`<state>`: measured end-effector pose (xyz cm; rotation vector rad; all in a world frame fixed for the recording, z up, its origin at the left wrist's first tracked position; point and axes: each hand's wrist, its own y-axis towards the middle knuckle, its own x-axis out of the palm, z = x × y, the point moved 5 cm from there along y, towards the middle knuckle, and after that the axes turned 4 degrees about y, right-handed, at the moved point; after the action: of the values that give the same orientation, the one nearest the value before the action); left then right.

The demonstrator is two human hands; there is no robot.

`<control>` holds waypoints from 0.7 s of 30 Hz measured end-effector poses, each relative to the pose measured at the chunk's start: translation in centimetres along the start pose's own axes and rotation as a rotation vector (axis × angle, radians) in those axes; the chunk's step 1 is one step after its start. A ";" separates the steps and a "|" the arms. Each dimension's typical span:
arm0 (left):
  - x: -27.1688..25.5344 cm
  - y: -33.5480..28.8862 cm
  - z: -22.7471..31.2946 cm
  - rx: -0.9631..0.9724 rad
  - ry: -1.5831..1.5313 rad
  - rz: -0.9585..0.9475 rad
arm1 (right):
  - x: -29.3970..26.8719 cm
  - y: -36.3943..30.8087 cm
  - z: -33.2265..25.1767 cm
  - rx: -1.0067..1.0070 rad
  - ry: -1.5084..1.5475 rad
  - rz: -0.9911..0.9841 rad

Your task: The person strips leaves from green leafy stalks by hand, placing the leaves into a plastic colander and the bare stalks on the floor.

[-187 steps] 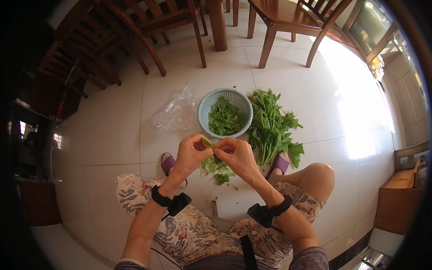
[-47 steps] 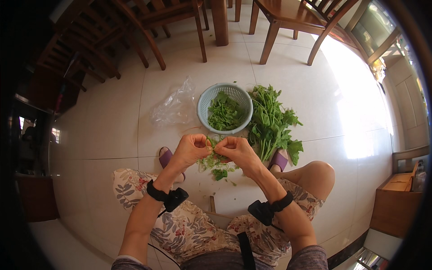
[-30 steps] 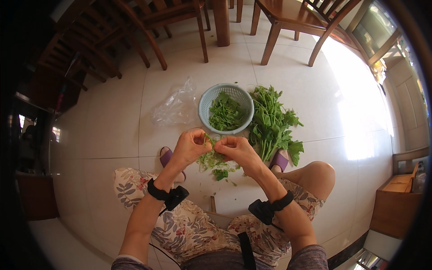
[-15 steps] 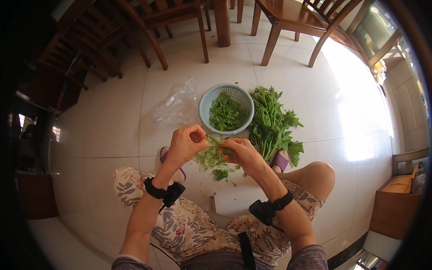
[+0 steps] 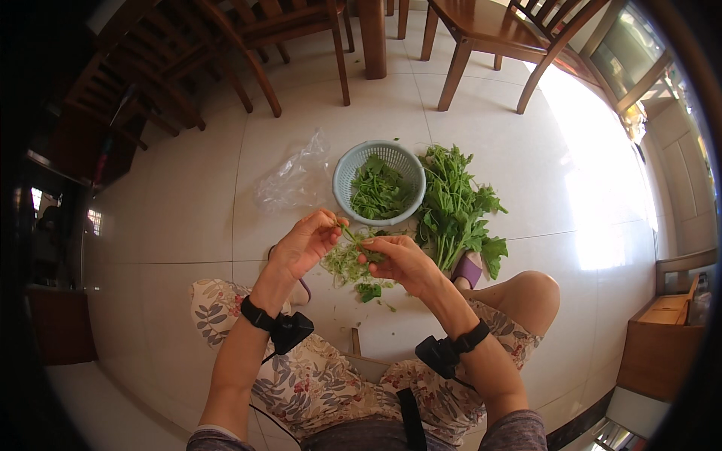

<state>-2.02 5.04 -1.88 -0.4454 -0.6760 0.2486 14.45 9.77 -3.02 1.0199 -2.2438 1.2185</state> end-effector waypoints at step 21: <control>-1.2 -0.1 -0.3 -0.043 -0.207 0.236 | 0.7 0.0 0.1 0.031 0.042 -0.065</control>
<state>-2.72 4.41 -2.63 -0.5466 -0.8329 0.5091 13.96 9.45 -2.63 1.0605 -2.1491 1.2385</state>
